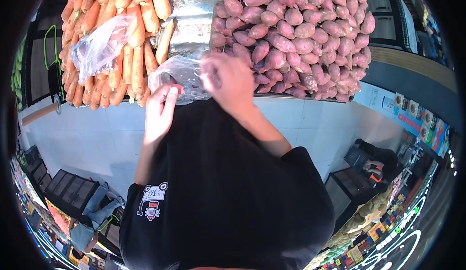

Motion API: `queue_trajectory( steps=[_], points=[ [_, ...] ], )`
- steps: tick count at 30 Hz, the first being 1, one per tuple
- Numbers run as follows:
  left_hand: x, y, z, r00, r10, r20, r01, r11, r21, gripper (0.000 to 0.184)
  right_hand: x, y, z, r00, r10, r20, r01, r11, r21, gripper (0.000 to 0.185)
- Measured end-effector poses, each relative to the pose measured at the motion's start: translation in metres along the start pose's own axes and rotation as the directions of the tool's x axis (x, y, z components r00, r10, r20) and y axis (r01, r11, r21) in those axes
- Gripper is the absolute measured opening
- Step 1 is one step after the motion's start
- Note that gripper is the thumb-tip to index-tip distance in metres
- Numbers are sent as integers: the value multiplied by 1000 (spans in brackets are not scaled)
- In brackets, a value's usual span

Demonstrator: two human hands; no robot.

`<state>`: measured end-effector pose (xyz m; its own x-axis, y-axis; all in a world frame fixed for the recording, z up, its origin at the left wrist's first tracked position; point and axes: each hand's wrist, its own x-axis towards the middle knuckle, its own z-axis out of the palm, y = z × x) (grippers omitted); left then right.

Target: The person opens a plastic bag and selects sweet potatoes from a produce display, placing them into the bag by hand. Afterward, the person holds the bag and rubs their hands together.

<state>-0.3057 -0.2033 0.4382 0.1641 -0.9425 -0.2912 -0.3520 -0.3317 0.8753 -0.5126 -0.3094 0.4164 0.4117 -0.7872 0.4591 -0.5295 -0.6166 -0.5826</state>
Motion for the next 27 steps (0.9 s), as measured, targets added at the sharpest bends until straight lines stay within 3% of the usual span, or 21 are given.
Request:
queue_trajectory(
  steps=[1, 3, 4, 7, 8, 11, 12, 15, 18, 20, 22, 26, 27],
  points=[
    [2, -5, 1, 992, 119, -40, -109, 976, 189, 21, 5, 13, -3, 998, 3, -56, -5, 999, -43, 42],
    [13, -24, 3, 933, 356, -50, -272, 789, 551, 17, 16, 38, -9, 995, -1, -96, -24, 966, -258, 38],
    [18, -28, 6, 934, 356, -32, -264, 747, 610, 11, 23, 41, -13, 995, 38, -92, -67, 942, -330, 39],
    [41, -62, 19, 928, 323, 188, -357, 617, 702, 11, 35, 68, -9, 997, -18, -69, -17, 875, -485, 41],
    [49, -71, 24, 901, 384, 200, -411, 613, 675, 14, 38, 68, -11, 1000, -12, -22, -2, 853, -523, 41],
    [70, -103, 48, 934, 174, 313, -357, 526, 772, 15, 45, 67, -9, 999, -37, -26, 15, 800, -600, 34],
    [74, -90, 48, 938, 157, 308, -337, 616, 712, 23, 46, 68, -7, 997, -69, -36, 34, 804, -594, 30],
    [84, -112, 67, 899, 404, 171, -370, 488, 791, 29, 48, 74, -1, 990, -129, -60, 71, 817, -573, 21],
    [97, -131, 72, 863, 496, 93, -438, 647, 624, 32, 54, 79, 0, 994, -93, -54, 48, 836, -547, 17],
    [100, -151, 84, 922, 387, 23, -380, 891, 248, 29, 61, 83, -1, 999, -41, -31, 19, 847, -531, 18],
    [99, -135, 78, 955, 292, 48, -293, 955, 34, 28, 60, 82, -2, 999, -16, -44, -8, 862, -507, 20],
    [93, -125, 74, 966, 248, 71, -249, 969, -3, 27, 54, 77, -6, 999, 50, 22, -30, 835, -549, 24],
    [95, -128, 76, 961, 267, 71, -272, 959, 77, 28, 50, 79, -6, 1000, 26, 10, -16, 843, -537, 24]
  ],
)
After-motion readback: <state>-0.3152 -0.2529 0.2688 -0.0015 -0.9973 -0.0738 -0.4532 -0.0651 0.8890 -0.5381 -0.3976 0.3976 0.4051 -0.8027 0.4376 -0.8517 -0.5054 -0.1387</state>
